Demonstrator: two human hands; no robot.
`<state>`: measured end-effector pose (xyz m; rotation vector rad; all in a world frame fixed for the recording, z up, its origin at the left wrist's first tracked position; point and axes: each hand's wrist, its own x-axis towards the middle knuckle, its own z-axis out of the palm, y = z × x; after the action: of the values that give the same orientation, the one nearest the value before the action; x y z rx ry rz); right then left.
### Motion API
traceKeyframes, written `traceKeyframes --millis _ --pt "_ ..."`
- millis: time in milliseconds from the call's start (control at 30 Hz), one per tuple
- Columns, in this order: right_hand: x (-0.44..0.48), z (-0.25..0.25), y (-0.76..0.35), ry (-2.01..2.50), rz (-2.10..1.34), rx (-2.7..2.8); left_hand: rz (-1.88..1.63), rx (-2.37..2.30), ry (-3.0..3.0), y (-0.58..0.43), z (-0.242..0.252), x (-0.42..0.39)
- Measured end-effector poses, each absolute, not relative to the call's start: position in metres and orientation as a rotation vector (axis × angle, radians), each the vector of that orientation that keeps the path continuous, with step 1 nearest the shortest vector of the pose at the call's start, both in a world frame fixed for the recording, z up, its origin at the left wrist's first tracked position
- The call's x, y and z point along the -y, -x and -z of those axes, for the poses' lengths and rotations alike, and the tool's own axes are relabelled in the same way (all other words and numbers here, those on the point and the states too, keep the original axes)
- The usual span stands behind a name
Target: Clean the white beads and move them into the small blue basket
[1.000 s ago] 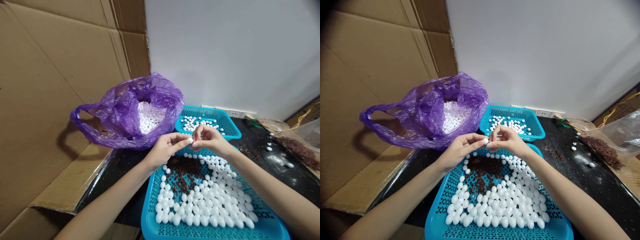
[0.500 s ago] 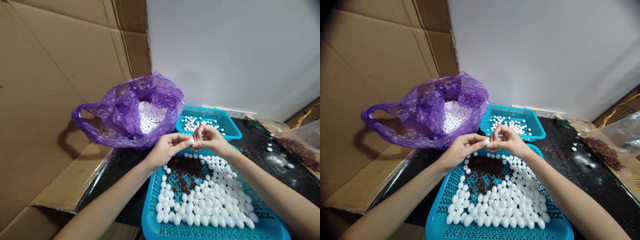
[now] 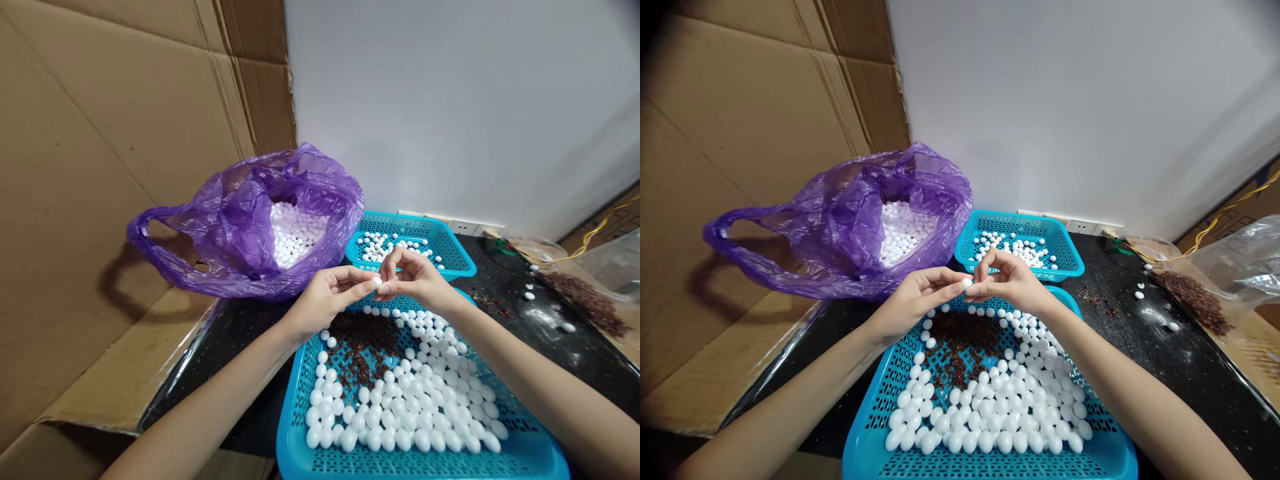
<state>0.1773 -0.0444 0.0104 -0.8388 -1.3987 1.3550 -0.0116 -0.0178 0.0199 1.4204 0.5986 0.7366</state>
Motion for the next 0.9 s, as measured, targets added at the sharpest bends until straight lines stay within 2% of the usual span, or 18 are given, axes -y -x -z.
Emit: traceKeyframes --millis 900 --pt "0.0413 -0.0065 -0.1761 0.786 -1.330 1.412 -0.856 -0.623 -1.381 0.0095 -0.0159 0.0167"
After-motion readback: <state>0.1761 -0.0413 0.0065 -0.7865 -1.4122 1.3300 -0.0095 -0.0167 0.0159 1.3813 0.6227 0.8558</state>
